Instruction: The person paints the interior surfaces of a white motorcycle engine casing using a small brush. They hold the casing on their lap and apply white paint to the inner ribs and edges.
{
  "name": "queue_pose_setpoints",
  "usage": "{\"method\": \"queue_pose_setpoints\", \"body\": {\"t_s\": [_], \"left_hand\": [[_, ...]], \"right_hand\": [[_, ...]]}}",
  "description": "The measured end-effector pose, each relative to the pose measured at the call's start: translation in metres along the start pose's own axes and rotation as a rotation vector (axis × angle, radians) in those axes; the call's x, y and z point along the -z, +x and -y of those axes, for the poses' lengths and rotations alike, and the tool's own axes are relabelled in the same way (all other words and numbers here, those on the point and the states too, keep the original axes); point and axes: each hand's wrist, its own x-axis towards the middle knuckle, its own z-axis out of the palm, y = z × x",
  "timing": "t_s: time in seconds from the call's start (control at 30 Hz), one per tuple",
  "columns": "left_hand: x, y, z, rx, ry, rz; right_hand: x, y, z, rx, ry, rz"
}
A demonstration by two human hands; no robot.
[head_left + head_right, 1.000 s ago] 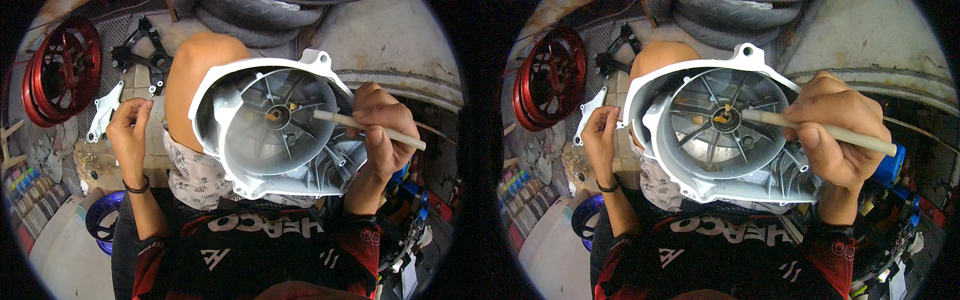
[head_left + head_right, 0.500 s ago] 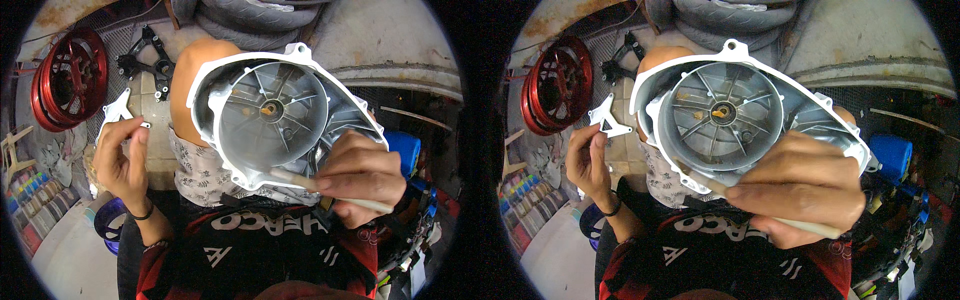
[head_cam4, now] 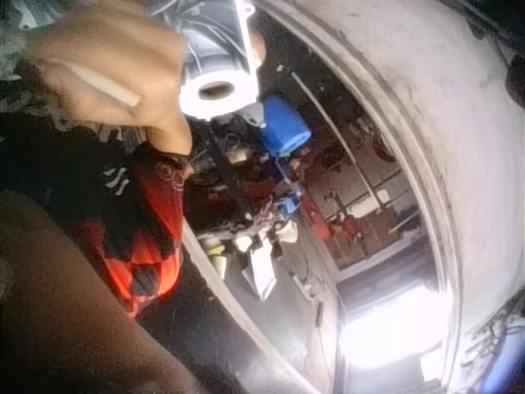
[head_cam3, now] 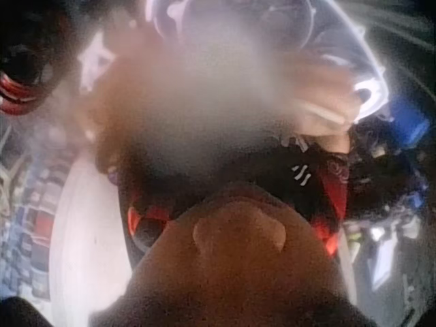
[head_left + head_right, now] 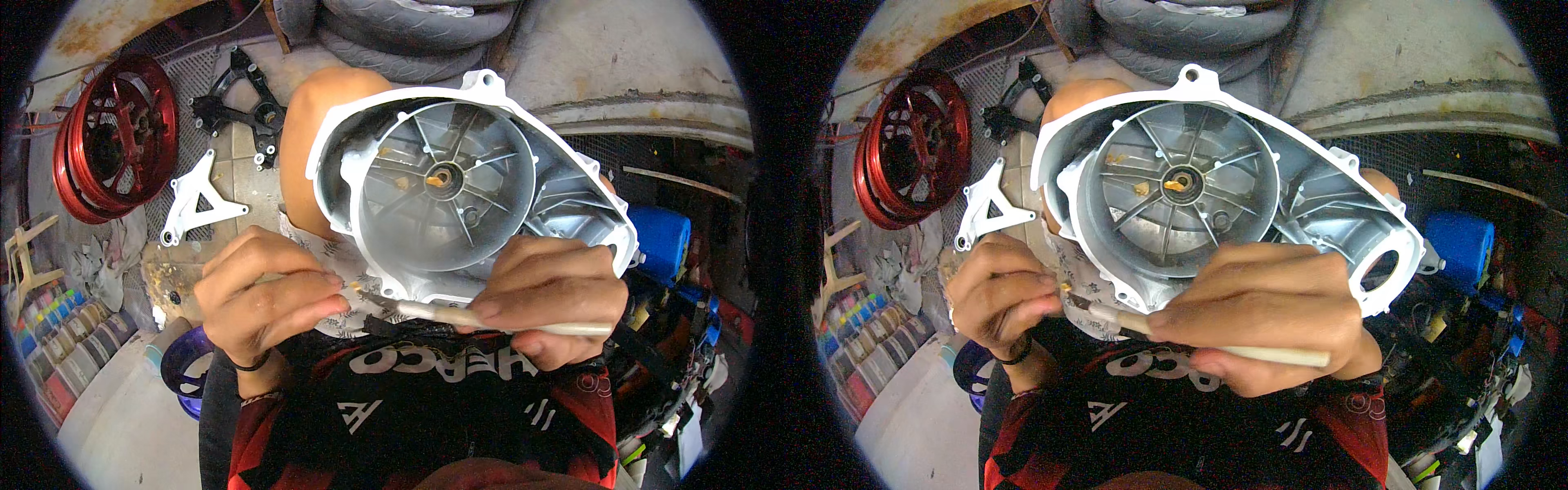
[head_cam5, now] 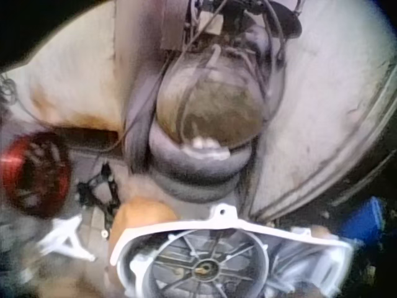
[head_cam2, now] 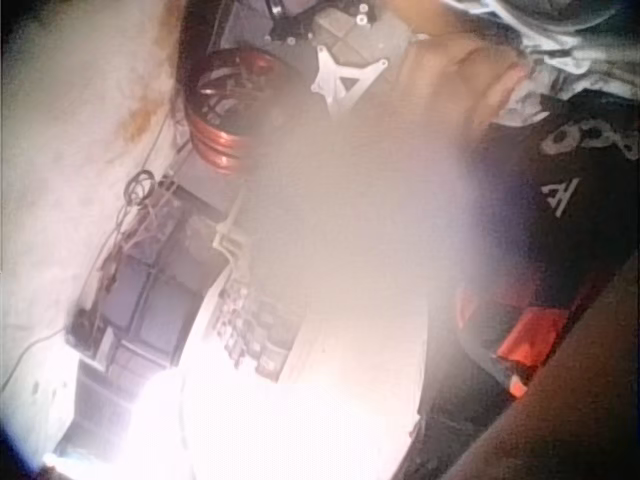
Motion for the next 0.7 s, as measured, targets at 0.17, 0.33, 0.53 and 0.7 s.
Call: {"method": "queue_pose_setpoints", "body": {"t_s": [0.17,0.33,0.53,0.7], "left_hand": [[-0.016,0.003,-0.004,-0.016,-0.055,-0.107],[0.001,0.003,0.006,-0.065,-0.121,0.073],[0.021,-0.009,0.021,0.124,0.181,-0.089],[0.019,-0.012,0.042,0.311,0.372,-0.155]], "right_hand": [[-0.011,-0.005,-0.003,-0.063,0.074,-0.067],[-0.012,-0.001,-0.002,-0.107,0.110,-0.048],[0.003,-0.016,0.001,-0.091,-0.085,-0.322],[0.021,-0.016,-0.003,-0.128,-0.515,-0.398]]}}
